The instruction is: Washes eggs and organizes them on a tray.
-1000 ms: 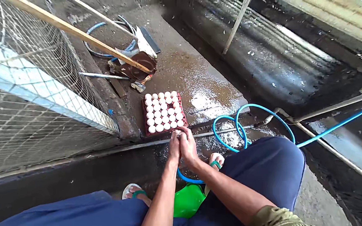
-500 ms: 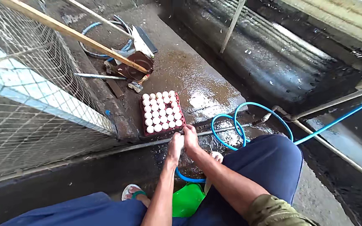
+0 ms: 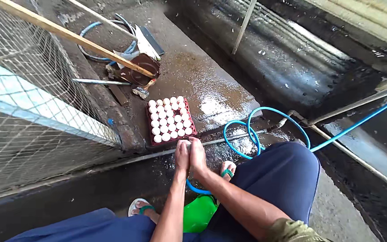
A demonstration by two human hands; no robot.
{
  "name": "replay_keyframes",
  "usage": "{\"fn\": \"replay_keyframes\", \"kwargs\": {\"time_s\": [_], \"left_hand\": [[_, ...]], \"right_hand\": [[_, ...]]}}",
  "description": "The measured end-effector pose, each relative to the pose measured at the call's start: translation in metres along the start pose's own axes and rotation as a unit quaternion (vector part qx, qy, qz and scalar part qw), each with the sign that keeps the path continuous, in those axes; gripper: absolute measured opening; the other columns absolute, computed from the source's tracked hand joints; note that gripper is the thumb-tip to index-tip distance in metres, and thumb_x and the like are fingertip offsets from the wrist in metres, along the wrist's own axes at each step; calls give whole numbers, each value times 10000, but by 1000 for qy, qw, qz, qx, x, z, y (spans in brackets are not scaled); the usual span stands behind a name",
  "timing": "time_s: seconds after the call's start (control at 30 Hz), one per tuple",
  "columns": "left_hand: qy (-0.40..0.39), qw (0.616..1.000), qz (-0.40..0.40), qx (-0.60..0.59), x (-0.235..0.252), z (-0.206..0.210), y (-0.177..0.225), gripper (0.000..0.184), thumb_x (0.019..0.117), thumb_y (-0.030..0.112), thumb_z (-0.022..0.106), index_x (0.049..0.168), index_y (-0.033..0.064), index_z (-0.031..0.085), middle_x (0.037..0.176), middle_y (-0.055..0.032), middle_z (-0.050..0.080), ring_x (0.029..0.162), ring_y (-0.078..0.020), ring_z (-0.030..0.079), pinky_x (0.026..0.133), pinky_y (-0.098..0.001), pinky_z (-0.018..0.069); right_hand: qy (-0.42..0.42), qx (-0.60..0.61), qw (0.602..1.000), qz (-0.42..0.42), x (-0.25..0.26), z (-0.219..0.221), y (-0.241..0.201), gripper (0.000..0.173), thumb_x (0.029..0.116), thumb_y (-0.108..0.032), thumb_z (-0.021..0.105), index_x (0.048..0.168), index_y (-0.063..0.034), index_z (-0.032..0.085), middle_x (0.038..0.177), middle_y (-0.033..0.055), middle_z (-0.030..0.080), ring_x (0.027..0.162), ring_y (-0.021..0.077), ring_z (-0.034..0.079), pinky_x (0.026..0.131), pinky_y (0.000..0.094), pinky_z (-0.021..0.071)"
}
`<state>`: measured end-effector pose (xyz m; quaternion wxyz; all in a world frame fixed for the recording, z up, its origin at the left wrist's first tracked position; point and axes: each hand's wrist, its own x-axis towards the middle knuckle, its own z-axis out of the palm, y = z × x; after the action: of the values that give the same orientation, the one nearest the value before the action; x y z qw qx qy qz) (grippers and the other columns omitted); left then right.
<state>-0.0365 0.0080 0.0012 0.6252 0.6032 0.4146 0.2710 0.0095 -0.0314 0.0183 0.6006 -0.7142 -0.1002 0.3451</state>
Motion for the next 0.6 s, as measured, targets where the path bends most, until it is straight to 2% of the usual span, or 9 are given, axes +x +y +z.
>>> {"fn": "replay_keyframes", "kwargs": {"time_s": [0.07, 0.17, 0.23, 0.3, 0.37, 0.43, 0.47, 0.53, 0.6], "left_hand": [[-10, 1000, -1, -3, -1, -2, -3, 390, 1068, 97, 289, 1141, -129, 598, 1130, -193, 618, 1073, -171, 574, 995, -335, 451], [-63, 995, -57, -55, 0, -12, 0, 465, 1075, 193, 218, 1179, -61, 593, 1060, -123, 603, 964, -138, 565, 879, -337, 475], [-117, 982, -100, -109, -3, -22, 3, 506, 1039, 243, 136, 1130, 72, 604, 870, -4, 648, 652, -30, 564, 543, -202, 471], [-183, 957, -131, -181, 0, -32, 2, 485, 1037, 253, 107, 1176, 92, 543, 780, 6, 615, 483, -30, 467, 395, -180, 370], [-163, 964, -126, -168, 2, -30, -2, 371, 1064, 271, 226, 1231, 96, 507, 832, 7, 602, 530, -30, 491, 449, -185, 415], [-104, 977, -121, -141, -1, -23, 4, 425, 1114, 297, 276, 1346, 48, 531, 1105, -55, 644, 885, -71, 615, 776, -266, 530], [-77, 978, -126, -145, -3, -18, 11, 456, 1128, 284, 245, 1343, 16, 545, 1165, -80, 645, 993, -91, 618, 881, -293, 518], [-90, 981, -129, -111, -7, -14, 15, 496, 1129, 305, 194, 1337, 39, 557, 1170, -70, 645, 994, -91, 617, 858, -290, 522], [-89, 989, -106, -42, -8, -7, 9, 520, 1119, 353, 169, 1225, 80, 598, 1014, -40, 640, 819, -75, 593, 672, -258, 493]], "right_hand": [[-5, -5, 1000, -29, -4, -1, 4, 454, 1052, -164, 360, 1435, 31, 508, 1394, 219, 584, 1299, 263, 558, 1091, 449, 449], [-28, 25, 993, 111, 29, -6, -2, 444, 1081, -207, 382, 1483, -38, 463, 1345, 218, 590, 1193, 296, 595, 984, 499, 494], [-33, 58, 982, 177, 37, -10, 0, 418, 1087, -233, 382, 1455, -54, 466, 1211, 201, 634, 1043, 293, 644, 870, 489, 541], [-32, 85, 979, 183, 36, -10, -2, 424, 1090, -250, 379, 1460, -60, 460, 1173, 202, 649, 999, 296, 655, 839, 490, 548], [-23, 56, 991, 117, 25, -9, -5, 426, 1093, -250, 356, 1444, -40, 477, 1200, 209, 627, 1024, 290, 634, 859, 489, 531], [-12, -51, 998, -23, 3, -4, -5, 458, 1064, -210, 351, 1446, -14, 512, 1287, 206, 631, 1131, 256, 639, 914, 451, 541], [-34, -86, 992, -86, -5, -5, -3, 482, 1052, -195, 381, 1476, 3, 494, 1486, 224, 516, 1372, 281, 514, 1117, 445, 449], [-25, -100, 988, -119, 0, -7, 2, 492, 1030, -187, 412, 1466, 14, 521, 1590, 267, 379, 1505, 360, 344, 1227, 487, 312], [2, -66, 997, -27, 20, -11, -4, 466, 1059, -199, 412, 1486, -41, 513, 1540, 230, 458, 1428, 336, 442, 1157, 521, 382]]}}
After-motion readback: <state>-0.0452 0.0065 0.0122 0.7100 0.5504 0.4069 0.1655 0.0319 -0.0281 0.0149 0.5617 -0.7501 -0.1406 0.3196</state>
